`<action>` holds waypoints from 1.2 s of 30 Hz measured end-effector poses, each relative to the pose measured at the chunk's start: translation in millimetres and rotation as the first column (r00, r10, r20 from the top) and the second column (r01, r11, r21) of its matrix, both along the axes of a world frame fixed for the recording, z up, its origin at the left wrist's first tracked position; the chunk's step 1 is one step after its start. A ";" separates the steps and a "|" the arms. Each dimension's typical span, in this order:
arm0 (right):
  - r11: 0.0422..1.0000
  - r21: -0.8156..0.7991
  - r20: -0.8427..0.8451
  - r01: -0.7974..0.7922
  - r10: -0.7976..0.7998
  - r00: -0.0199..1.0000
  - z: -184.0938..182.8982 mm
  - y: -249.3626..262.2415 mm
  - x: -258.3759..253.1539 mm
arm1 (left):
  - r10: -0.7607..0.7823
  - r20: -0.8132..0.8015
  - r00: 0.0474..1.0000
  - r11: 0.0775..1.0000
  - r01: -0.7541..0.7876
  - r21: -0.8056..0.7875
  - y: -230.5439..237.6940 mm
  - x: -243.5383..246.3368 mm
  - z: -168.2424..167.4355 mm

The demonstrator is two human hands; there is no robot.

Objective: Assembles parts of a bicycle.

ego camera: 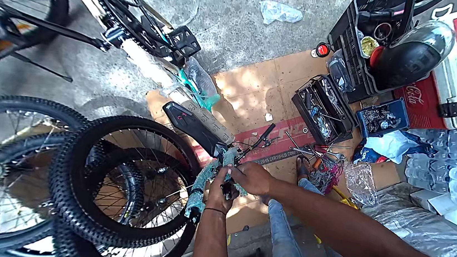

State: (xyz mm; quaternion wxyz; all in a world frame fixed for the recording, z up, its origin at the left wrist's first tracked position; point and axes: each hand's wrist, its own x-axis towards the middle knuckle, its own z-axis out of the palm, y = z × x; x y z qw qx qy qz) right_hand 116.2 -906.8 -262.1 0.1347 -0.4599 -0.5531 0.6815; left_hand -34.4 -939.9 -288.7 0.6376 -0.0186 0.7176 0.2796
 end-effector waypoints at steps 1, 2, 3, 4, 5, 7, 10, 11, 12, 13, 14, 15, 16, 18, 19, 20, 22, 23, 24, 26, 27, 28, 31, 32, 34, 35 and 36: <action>0.989 0.075 -0.217 0.130 -0.111 0.970 15.7 -0.4 4.2 | 0.040 0.034 0.999 0.997 -0.042 0.060 -4.3 0.1 -0.8; 0.957 0.087 -0.418 0.275 -0.216 0.882 43.4 4.9 8.1 | 0.085 0.048 0.995 0.990 -0.090 0.109 -7.5 0.3 -1.8; 0.919 0.067 -0.560 0.388 -0.287 0.777 77.3 15.8 16.8 | 0.147 0.043 0.988 0.978 -0.152 0.146 -8.6 4.0 -5.7; 0.881 0.042 -0.644 0.470 -0.336 0.687 107.9 26.9 31.0 | 0.177 0.053 0.983 0.970 -0.183 0.161 -11.6 8.4 -6.6; 0.841 0.024 -0.688 0.541 -0.378 0.619 130.9 35.6 47.1 | 0.158 0.064 0.985 0.972 -0.167 0.168 -16.9 8.6 -7.3; 0.757 0.059 -0.646 0.650 -0.467 0.603 147.3 44.3 75.9 | 0.085 0.084 0.993 0.977 -0.099 0.191 -22.0 8.0 -8.3; 0.844 -0.079 -0.189 0.531 -0.536 0.823 114.1 21.3 88.7 | 0.051 0.045 0.998 0.973 -0.060 0.221 -30.5 12.1 -4.9; 0.867 -0.209 -0.017 0.452 -0.465 0.885 95.2 7.7 83.2 | 0.069 0.026 0.997 0.972 -0.073 0.225 -35.0 15.5 -3.5; 0.860 -0.322 0.111 0.396 -0.381 0.918 73.0 -7.4 72.3 | 0.097 0.013 0.995 0.968 -0.098 0.230 -40.7 18.1 -3.3; 0.841 -0.418 0.184 0.344 -0.292 0.938 48.1 -18.9 59.1 | 0.137 -0.002 0.991 0.961 -0.132 0.244 -45.5 20.3 -5.3; 0.816 -0.497 0.216 0.294 -0.212 0.953 22.9 -23.8 45.0 | 0.186 -0.015 0.982 0.947 -0.175 0.270 -48.4 22.8 -9.5; 0.789 -0.564 0.221 0.245 -0.141 0.965 2.0 -24.5 29.9 | 0.235 -0.022 0.972 0.929 -0.218 0.301 -51.4 25.5 -13.4; 0.771 -0.607 0.214 0.195 -0.078 0.974 -11.3 -23.9 14.4 | 0.288 -0.033 0.957 0.910 -0.263 0.320 -54.0 29.5 -14.5; 0.758 -0.636 0.189 0.144 -0.027 0.982 -17.5 -14.0 -12.6 | 0.360 -0.075 0.930 0.880 -0.312 0.358 -55.0 38.1 -16.2; 0.761 -0.635 0.183 0.131 -0.017 0.983 -15.9 -6.4 -23.3 | 0.374 -0.104 0.921 0.870 -0.310 0.382 -54.8 40.2 -18.0; 0.769 -0.627 0.192 0.127 -0.005 0.981 -15.9 1.4 -32.0 | 0.372 -0.131 0.919 0.867 -0.294 0.401 -55.1 40.4 -19.6; 0.785 -0.611 0.235 0.103 0.055 0.970 -16.2 16.4 -42.6 | 0.356 -0.177 0.917 0.870 -0.256 0.421 -55.9 40.9 -20.5; 0.792 -0.605 0.247 0.079 0.093 0.965 -16.7 21.1 -45.2 | 0.360 -0.185 0.915 0.870 -0.257 0.421 -57.1 43.3 -20.2; 0.806 -0.590 0.269 0.050 0.138 0.953 -17.0 25.6 -47.2 | 0.375 -0.172 0.911 0.867 -0.279 0.414 -58.4 47.2 -20.5; 0.829 -0.557 0.300 -0.039 0.245 0.922 -14.4 35.8 -50.1 | 0.471 -0.084 0.878 0.820 -0.401 0.409 -58.3 58.2 -20.1; 0.819 -0.569 0.293 -0.069 0.281 0.914 -15.2 39.3 -50.8 | 0.523 -0.018 0.852 0.780 -0.470 0.412 -59.1 63.6 -18.4; 0.807 -0.584 0.293 -0.087 0.309 0.905 -16.5 42.2 -51.6 | 0.563 0.047 0.825 0.741 -0.530 0.413 -60.0 68.0 -15.9; 0.814 -0.573 0.328 -0.092 0.331 0.885 -20.3 48.4 -55.8 | 0.615 0.128 0.778 0.683 -0.607 0.406 -59.3 73.8 -5.8; 0.816 -0.573 0.337 -0.073 0.316 0.887 -22.2 48.1 -56.0 | 0.615 0.119 0.780 0.688 -0.604 0.403 -63.1 80.0 3.1; 0.817 -0.576 0.346 -0.042 0.290 0.892 -22.8 47.0 -54.3 | 0.490 0.027 0.871 0.786 -0.455 0.418 -98.0 109.0 37.2; 0.816 -0.577 0.345 -0.041 0.288 0.893 -22.4 45.9 -54.2 | 0.329 -0.012 0.944 0.856 -0.293 0.426 -135.7 129.8 63.5; 0.821 -0.570 0.351 -0.040 0.287 0.891 -22.8 44.4 -54.3 | 0.136 -0.018 0.991 0.892 -0.115 0.438 -180.2 149.1 88.7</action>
